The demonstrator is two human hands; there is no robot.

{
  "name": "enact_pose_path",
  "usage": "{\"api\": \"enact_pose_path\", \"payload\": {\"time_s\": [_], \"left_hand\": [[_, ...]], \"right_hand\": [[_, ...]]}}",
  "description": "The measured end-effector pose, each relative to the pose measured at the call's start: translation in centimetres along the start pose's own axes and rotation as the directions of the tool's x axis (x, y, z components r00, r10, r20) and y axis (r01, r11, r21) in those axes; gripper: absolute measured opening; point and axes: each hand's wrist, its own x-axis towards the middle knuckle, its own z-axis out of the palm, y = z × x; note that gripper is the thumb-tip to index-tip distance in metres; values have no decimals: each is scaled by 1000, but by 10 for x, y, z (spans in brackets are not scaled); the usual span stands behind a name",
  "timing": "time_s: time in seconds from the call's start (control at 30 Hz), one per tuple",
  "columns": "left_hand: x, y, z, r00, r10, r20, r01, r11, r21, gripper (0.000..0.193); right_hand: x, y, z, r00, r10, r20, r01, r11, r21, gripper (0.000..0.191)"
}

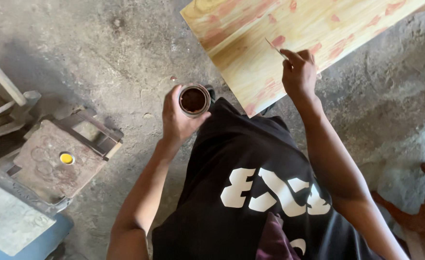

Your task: The person holds a can of reddish wood stain in one hand and a small brush in the other, brushing stain onto the face of a wooden board resting on a work surface. They work the stain across the board's surface, then set the can on a stool, pick up the board, and carry it away.

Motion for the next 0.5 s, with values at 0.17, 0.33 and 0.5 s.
{"api": "enact_pose_path", "payload": {"time_s": [0.17, 0.33, 0.5], "left_hand": [[8, -20, -12, 1000, -9, -24, 9, 1000, 26, 110], [5, -28, -16, 997, -64, -47, 61, 995, -74, 107], [-2, -42, -21, 989, -146, -11, 144, 983, -116, 105]], "right_hand": [[9, -39, 31, 987, 146, -65, -140, 987, 82, 32], [-2, -65, 43, 992, -58, 111, 50, 996, 74, 34], [27, -58, 35, 988, 128, 81, -130, 991, 17, 30]]}}
